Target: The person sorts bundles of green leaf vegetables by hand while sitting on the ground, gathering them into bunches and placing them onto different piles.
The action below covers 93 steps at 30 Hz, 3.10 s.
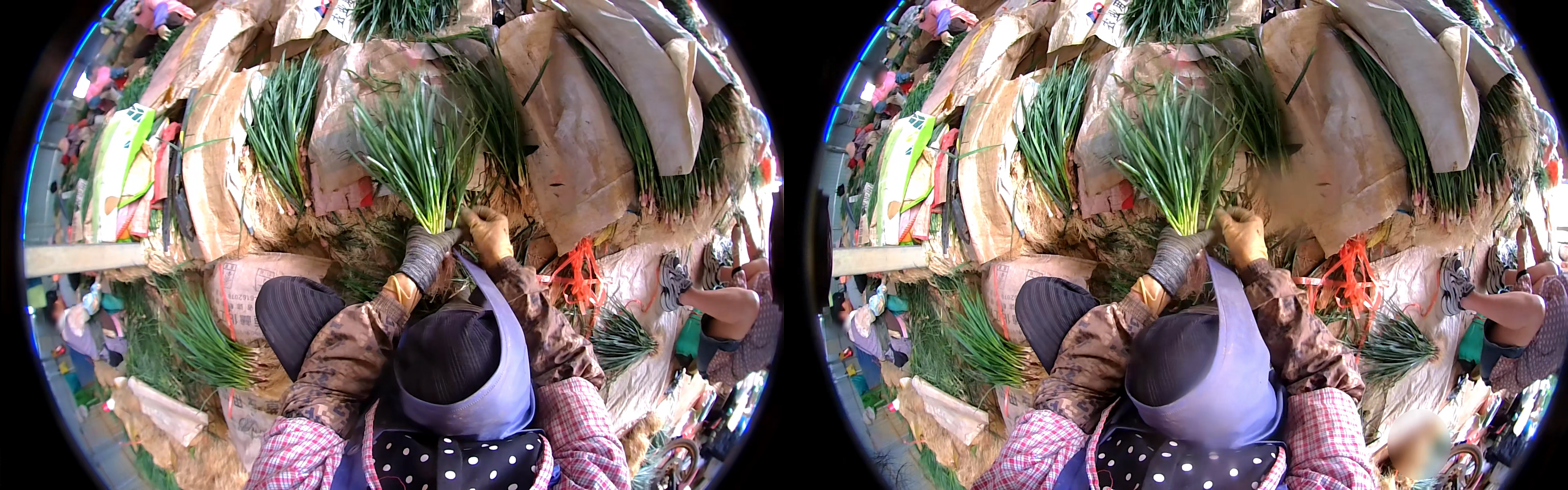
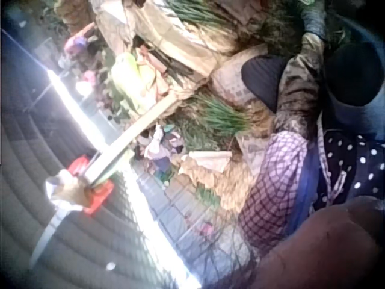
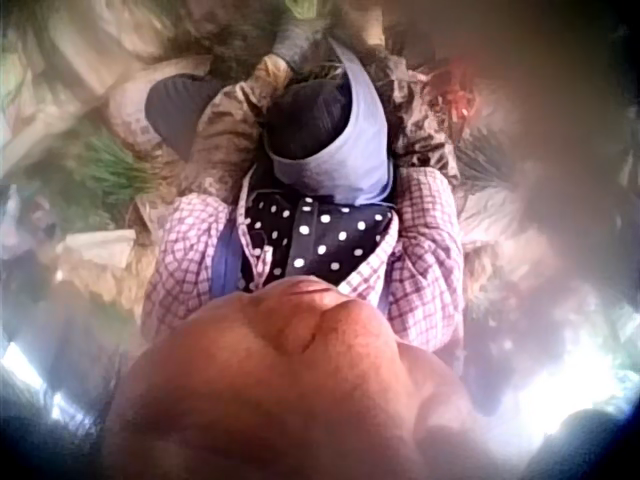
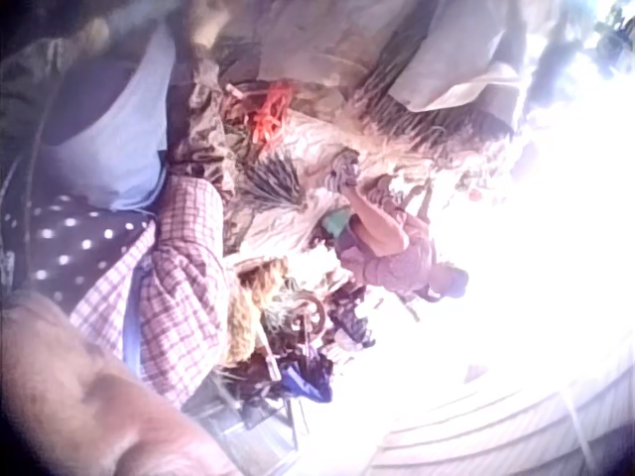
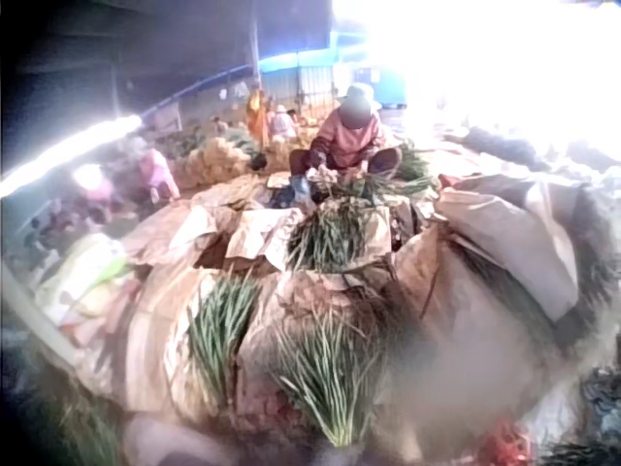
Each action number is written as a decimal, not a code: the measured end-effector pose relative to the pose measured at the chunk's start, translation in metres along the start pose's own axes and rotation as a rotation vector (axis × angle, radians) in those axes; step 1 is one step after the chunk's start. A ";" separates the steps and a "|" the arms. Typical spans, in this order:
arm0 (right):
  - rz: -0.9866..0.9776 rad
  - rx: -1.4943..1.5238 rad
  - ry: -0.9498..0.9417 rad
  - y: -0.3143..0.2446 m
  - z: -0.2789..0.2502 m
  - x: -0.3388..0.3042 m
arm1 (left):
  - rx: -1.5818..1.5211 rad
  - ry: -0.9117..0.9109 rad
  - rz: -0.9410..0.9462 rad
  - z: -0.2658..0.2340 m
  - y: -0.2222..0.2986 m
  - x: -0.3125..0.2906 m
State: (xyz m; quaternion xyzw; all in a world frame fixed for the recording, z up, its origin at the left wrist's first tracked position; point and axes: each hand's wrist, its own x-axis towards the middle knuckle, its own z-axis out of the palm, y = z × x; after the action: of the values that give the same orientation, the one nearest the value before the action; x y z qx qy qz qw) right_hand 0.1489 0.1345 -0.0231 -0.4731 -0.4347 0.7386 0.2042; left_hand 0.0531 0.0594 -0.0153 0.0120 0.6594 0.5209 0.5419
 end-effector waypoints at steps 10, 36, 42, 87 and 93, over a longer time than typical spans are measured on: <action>-0.299 -1.293 0.261 0.018 -0.068 0.023 | -0.187 -0.023 -0.039 -0.004 -0.001 0.000; -0.189 -1.008 0.060 0.031 -0.034 -0.027 | 0.195 0.036 -0.022 0.002 -0.010 -0.004; -0.143 -1.384 0.239 0.018 -0.080 0.014 | 0.009 0.067 0.045 -0.003 -0.006 -0.001; -0.480 -0.968 -0.318 0.004 -0.010 -0.048 | 0.093 -0.057 0.116 -0.028 0.000 0.002; -0.112 -0.555 -0.571 -0.029 -0.011 -0.025 | 0.224 0.007 -0.084 -0.025 0.011 -0.002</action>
State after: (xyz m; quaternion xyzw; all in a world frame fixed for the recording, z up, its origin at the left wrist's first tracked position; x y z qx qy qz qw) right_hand 0.1667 0.1374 0.0122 -0.2616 -0.6821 0.6826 -0.0205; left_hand 0.0295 0.0463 -0.0094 0.0431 0.7154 0.4207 0.5561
